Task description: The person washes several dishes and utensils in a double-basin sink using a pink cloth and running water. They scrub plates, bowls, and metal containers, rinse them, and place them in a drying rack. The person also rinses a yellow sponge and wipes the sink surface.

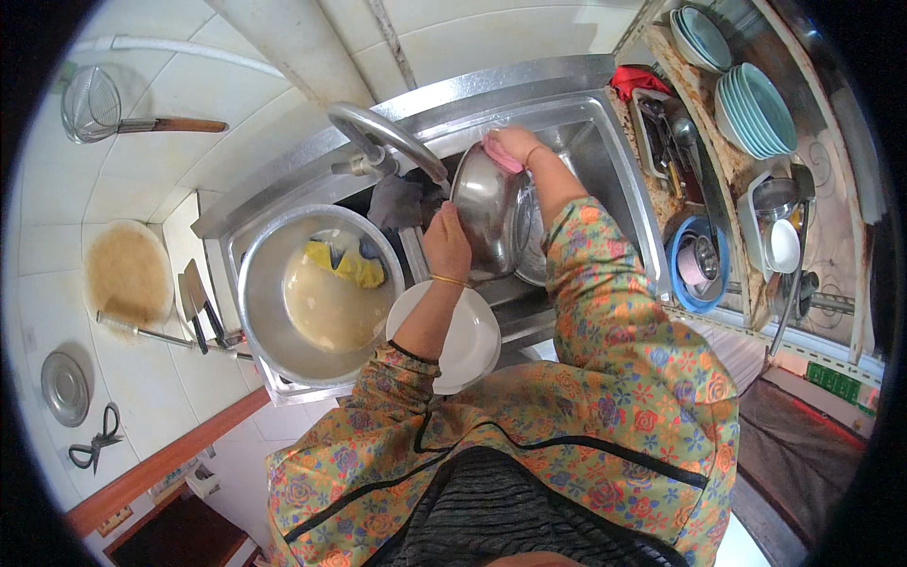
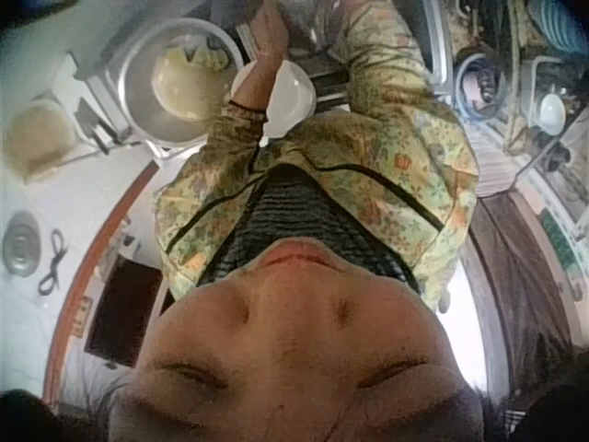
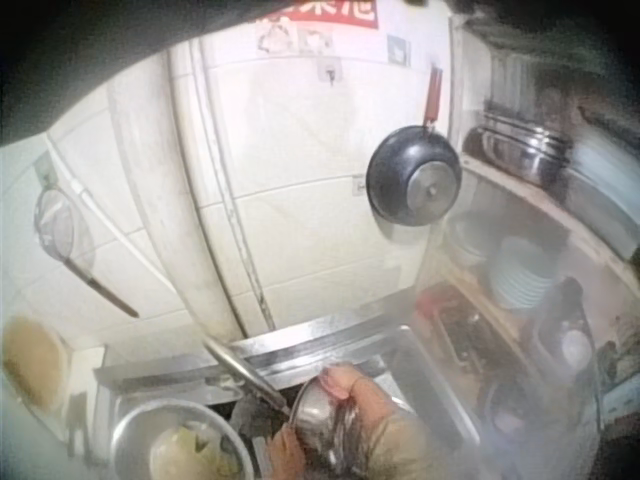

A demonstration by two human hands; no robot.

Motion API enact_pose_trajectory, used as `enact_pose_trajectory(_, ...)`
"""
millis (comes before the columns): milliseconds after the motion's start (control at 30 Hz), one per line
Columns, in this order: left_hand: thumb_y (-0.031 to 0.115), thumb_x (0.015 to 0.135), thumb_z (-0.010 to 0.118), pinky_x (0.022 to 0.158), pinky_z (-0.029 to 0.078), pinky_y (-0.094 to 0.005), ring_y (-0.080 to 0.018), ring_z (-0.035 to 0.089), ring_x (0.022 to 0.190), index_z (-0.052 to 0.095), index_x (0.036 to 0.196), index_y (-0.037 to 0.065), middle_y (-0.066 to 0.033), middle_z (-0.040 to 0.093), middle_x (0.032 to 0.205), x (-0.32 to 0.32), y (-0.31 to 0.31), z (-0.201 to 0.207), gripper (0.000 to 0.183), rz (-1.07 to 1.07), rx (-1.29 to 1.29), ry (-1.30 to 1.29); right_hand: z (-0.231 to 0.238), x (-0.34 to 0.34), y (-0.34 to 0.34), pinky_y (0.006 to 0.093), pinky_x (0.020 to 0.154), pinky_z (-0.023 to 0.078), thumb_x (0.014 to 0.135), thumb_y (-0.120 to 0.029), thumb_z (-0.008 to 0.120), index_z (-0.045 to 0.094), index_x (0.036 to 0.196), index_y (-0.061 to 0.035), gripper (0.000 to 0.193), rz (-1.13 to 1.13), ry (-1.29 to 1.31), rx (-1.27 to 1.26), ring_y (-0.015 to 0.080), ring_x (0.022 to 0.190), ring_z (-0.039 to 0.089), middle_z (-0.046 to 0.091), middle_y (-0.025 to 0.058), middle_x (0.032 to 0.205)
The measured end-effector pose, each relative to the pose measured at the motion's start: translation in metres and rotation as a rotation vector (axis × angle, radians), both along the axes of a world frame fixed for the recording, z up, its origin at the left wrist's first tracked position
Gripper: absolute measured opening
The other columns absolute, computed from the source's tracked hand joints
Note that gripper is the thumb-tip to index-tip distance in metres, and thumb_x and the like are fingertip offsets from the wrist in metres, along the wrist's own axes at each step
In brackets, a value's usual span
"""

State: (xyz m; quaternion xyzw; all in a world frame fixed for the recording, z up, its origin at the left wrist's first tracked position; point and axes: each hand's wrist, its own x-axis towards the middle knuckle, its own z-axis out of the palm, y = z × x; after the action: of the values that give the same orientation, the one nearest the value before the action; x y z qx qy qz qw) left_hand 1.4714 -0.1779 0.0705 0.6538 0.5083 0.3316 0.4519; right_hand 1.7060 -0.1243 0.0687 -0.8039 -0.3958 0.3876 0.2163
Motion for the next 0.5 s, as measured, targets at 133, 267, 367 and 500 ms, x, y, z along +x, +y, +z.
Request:
enact_pose_trajectory(133,0.033,0.103,0.044,0.062,0.042,-0.0431,-0.0327,0.055,0.063,0.063,0.084,-0.005,-0.0233,0.06,0.072,-0.001,0.018,-0.002,0.047,0.057,0.09,-0.012,0.001,-0.036,-0.016,0.0407,0.089,0.051,0.091,-0.034,0.053,0.069,0.1,-0.0073,0.032,0.225,-0.107,0.394,0.0305,0.097,0.064,0.069,0.0083,0.107)
enact_pose_trajectory(267,0.038,0.102,0.046,0.072,0.049,-0.0388,-0.0261,0.062,0.075,0.066,0.09,-0.006,-0.0159,0.067,0.082,0.0,0.053,-0.018,0.049,0.159,-0.198,-0.086,0.039,-0.117,-0.058,0.0463,0.097,0.044,0.081,-0.018,0.066,0.067,0.097,-0.0063,0.02,0.145,-0.385,0.906,0.0374,0.109,0.055,0.058,0.0183,0.116)
enact_pose_trajectory(367,0.04,0.102,0.044,0.077,0.052,-0.0382,-0.0254,0.065,0.083,0.067,0.099,-0.003,-0.0131,0.068,0.095,0.003,0.071,-0.02,0.049,0.315,-0.739,-0.538,0.061,-0.145,-0.097,0.0486,0.096,0.045,0.08,-0.015,0.067,0.064,0.102,-0.0027,0.026,0.226,-0.506,0.943,0.0405,0.113,0.052,0.052,0.0195,0.123)
enact_pose_trajectory(500,0.044,0.103,0.04,0.08,0.053,-0.0403,-0.0259,0.065,0.093,0.06,0.118,0.002,-0.0086,0.065,0.108,-0.003,0.076,-0.007,0.049,0.528,-0.852,-0.658,0.038,-0.141,-0.143,0.0484,0.096,0.045,0.085,-0.014,0.062,0.062,0.111,-0.0001,0.03,-0.004,-0.443,0.828,0.042,0.117,0.051,0.051,0.0184,0.125)
